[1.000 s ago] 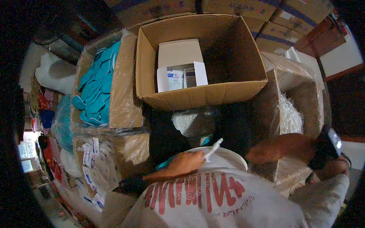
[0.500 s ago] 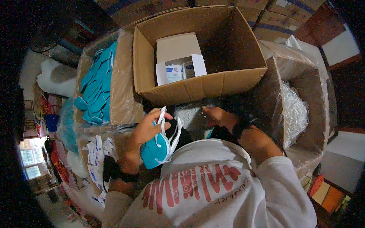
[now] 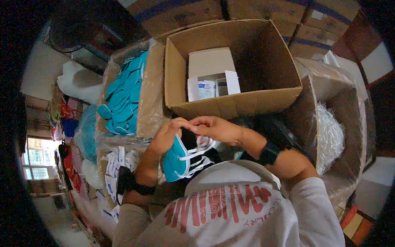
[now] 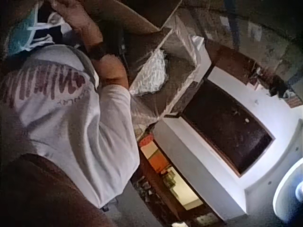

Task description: Unpack face masks from a shipping container and inspect them.

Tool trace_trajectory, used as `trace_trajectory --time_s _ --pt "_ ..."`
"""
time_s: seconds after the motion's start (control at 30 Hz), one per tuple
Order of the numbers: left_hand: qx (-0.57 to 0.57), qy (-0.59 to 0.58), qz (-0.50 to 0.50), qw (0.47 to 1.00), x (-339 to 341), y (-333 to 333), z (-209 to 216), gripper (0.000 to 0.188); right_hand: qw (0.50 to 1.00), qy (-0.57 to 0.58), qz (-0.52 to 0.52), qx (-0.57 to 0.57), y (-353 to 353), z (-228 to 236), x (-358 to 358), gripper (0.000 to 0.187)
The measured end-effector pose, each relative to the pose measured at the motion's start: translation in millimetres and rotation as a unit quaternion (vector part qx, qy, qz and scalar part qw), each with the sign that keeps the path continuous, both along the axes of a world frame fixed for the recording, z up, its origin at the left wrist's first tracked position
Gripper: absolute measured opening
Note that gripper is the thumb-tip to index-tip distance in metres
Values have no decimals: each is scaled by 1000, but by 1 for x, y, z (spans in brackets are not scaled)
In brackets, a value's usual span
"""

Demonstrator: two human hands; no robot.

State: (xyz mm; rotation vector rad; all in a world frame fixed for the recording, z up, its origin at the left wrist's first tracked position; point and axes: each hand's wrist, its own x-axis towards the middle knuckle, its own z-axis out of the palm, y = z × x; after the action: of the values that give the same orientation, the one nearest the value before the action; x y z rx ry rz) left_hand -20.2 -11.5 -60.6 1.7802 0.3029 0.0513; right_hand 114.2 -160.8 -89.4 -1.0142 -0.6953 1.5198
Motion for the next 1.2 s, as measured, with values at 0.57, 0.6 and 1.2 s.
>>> trace_trajectory --time_s 0.57,0.6,1.2 --pt "64 -62 242 966 2 27 56 37 952 -263 145 57 8 56 5 32" --pt "80 -49 269 959 0 30 52 37 947 -304 82 59 5 54 9 31" --pt "84 -98 574 808 21 146 -38 36 757 -419 97 493 30 99 -99 16"
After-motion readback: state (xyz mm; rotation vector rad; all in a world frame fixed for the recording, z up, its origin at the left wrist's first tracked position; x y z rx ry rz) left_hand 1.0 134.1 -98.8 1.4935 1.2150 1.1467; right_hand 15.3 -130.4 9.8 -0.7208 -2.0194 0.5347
